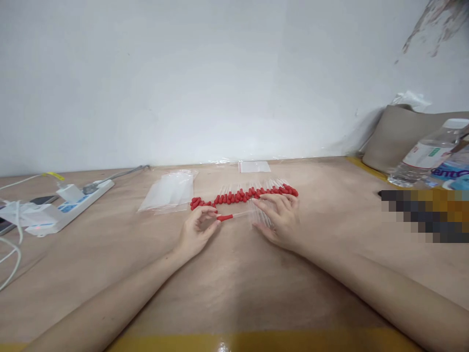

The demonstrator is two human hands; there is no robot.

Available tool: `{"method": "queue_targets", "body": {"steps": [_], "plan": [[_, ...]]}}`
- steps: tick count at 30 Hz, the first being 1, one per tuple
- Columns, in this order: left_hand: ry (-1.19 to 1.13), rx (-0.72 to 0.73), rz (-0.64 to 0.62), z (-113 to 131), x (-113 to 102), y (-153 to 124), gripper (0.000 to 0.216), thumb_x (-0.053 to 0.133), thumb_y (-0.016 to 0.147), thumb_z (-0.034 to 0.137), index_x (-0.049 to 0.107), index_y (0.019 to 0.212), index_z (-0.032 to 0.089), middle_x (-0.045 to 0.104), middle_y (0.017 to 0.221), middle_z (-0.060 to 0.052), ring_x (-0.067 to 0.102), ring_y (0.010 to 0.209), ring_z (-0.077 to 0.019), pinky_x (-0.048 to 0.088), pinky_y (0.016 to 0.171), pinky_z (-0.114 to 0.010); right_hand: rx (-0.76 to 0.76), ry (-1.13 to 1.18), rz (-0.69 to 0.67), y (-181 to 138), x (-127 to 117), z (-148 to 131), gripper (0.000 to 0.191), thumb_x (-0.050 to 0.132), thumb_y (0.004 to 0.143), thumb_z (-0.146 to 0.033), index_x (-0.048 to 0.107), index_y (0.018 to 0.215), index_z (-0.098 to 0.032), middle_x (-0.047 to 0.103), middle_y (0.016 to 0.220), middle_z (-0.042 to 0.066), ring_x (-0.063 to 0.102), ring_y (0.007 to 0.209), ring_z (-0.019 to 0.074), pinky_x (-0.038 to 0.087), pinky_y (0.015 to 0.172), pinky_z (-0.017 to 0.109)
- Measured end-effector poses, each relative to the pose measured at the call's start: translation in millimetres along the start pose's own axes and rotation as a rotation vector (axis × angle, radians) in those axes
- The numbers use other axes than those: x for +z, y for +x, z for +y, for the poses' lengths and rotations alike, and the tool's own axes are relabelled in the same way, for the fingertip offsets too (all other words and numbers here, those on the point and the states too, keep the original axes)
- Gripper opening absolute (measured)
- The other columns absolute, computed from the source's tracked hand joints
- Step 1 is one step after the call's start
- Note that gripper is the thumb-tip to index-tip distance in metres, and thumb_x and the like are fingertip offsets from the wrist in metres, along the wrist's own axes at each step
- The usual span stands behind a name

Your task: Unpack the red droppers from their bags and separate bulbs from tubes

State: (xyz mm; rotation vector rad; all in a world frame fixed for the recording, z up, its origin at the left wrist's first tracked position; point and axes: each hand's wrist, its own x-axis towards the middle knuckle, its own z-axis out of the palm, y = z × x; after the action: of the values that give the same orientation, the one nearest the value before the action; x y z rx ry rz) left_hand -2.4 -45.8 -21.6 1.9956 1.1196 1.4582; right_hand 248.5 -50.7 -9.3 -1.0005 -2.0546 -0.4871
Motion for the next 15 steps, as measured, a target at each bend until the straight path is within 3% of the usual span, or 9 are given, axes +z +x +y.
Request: {"method": "queue_targets", "body": {"steps": [4,9,15], "plan": [[-0.114,0.053,-0.068,-0.6,1.7,-3.4,0.027,0.063,0.072,0.018,0.053,0.097,0.019,0.056,0.091,-0.003,0.061,0.085,-0.0156,0.050,0.082,-0.033,-0.112,0.033,-0.086,7.2,4.2,-8.0,0.035,0.049,0.082,-0.038,0.053,0.114,-0.024,0.060,0.107,0.006,0.045,0.104,0.0213,0.015,0.096,0.045],[-0.109,0.138,-0.113,2.2,0.5,-4.8,0.025,0.060,0.074,0.017,0.053,0.098,0.020,0.055,0.092,-0.004,0.060,0.085,-0.0157,0.051,0.080,-0.034,-0.151,0.069,-0.109,4.7,16.6,-15.0,0.023,0.045,0.086,-0.030,0.061,0.102,-0.023,0.063,0.072,0.000,0.050,0.077,0.0134,0.015,0.096,0.044],[0.300,0.272,-0.258,21.3,0.4,-5.3,0.032,0.059,0.076,0.024,0.054,0.108,0.022,0.053,0.105,-0.009,0.051,0.100,-0.0205,0.043,0.088,-0.039,-0.115,0.085,-0.185,0.3,19.6,-18.0,0.025,0.041,0.087,-0.029,0.062,0.076,-0.021,0.058,0.066,-0.001,0.046,0.071,0.0117,0.017,0.094,0.041]]}}
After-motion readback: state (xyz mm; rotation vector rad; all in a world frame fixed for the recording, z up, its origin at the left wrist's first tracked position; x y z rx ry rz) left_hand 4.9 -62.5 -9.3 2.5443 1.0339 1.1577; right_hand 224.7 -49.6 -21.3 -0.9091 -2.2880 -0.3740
